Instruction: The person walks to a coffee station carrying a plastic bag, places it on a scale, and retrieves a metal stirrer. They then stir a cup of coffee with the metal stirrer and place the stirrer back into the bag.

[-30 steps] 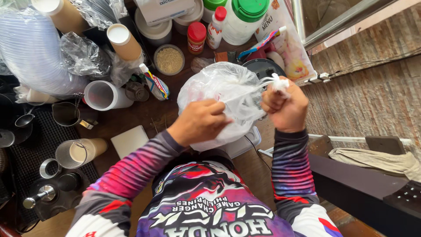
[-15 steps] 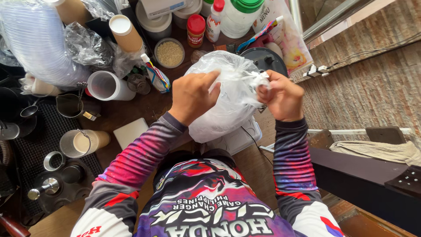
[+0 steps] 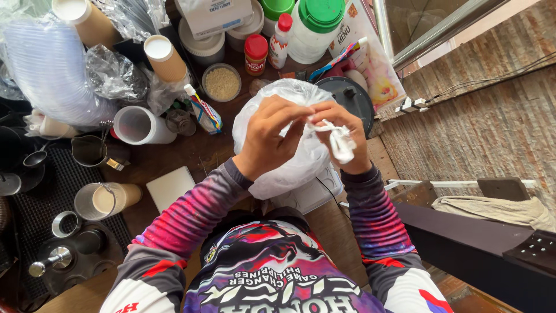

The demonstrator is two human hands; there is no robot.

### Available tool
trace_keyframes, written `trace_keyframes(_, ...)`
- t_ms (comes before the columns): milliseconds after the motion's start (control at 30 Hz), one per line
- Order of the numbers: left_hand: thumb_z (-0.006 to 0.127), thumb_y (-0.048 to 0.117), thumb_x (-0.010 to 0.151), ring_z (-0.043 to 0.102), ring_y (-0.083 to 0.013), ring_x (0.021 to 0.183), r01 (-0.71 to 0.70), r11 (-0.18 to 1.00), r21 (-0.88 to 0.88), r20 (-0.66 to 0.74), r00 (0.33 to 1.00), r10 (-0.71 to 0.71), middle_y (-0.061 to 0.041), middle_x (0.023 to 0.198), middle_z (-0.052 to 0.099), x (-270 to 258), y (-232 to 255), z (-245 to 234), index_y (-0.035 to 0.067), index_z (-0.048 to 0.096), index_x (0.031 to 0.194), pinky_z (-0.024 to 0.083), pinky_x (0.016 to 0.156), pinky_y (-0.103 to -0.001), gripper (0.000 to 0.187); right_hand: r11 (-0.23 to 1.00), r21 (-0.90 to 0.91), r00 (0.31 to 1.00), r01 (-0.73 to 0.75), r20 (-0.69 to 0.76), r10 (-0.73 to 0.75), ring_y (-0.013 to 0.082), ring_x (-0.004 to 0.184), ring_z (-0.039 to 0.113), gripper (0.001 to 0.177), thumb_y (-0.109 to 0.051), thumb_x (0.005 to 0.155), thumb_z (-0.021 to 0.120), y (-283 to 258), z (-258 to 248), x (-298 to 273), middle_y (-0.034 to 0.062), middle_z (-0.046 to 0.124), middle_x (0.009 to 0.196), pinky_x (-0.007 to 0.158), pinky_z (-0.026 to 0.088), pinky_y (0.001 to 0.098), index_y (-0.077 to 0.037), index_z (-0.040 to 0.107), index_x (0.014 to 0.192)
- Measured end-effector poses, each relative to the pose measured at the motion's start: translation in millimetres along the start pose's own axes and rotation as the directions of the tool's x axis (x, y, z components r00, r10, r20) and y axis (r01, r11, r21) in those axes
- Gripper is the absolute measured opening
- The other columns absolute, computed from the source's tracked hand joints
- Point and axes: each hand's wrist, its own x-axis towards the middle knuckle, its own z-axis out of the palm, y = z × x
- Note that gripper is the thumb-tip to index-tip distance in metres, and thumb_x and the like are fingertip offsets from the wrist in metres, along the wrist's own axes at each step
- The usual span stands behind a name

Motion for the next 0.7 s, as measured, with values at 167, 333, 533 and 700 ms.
trace_keyframes(167, 0.056, 0.0, 0.087, 0.061, -0.0229, 0.082, 0.315, 0.933, -0.175, 0.182, 0.942, -0.284, -0.01, 0.085, 0.062, -1, -28, 6, 0.002, 0.066, 0.088, 0.049, 0.075, -0.035, 0.01, 0.826, 0.503, 0.957, -0.255, 0.011, 0.289, 0.0217, 0.103, 0.064, 0.03, -0.02, 0.09, 0.063, 7, -8, 6, 0.018, 0.069, 0.113, 0.096, 0.05, 0.032, 0.006, 0.069, 0.104)
trace_keyframes(333, 0.049, 0.004, 0.089, 0.055, -0.0119, 0.072, 0.711, 0.279, -0.646, 0.55, 0.686, -0.476, -0.005, 0.078, 0.064, -3, -54, 12, -0.002, 0.062, 0.08, 0.044, 0.068, -0.029, 0.017, 0.542, 0.762, 0.928, -0.353, 0.213, 0.305, 0.0299, 0.096, 0.064, 0.025, -0.024, 0.1, 0.063, 14, -9, 7, 0.0164, 0.066, 0.099, 0.098, 0.051, 0.0409, 0.002, 0.064, 0.099)
trace_keyframes(533, 0.051, 0.002, 0.088, 0.049, -0.0088, 0.065, 0.773, 0.133, -0.621, 0.622, 0.588, -0.517, -0.001, 0.071, 0.058, -11, -59, 24, 0.001, 0.061, 0.075, 0.04, 0.062, -0.027, 0.017, 0.566, 0.697, 0.852, -0.44, 0.125, 0.508, 0.0226, 0.085, 0.062, 0.028, -0.024, 0.093, 0.069, 12, -4, 1, 0.0097, 0.062, 0.084, 0.084, 0.053, 0.0399, 0.003, 0.064, 0.086)
trace_keyframes(700, 0.054, 0.002, 0.084, 0.049, -0.0131, 0.065, 0.663, -0.065, -0.746, 0.565, 0.578, -0.59, -0.005, 0.07, 0.057, -16, -53, 34, 0.005, 0.055, 0.066, 0.04, 0.062, -0.029, 0.018, 0.553, 0.773, 0.822, -0.311, -0.074, 0.565, 0.0122, 0.056, 0.043, 0.025, 0.002, 0.088, 0.061, 17, 5, 0, -0.0024, 0.043, 0.061, 0.059, 0.041, 0.0339, -0.009, 0.052, 0.067)
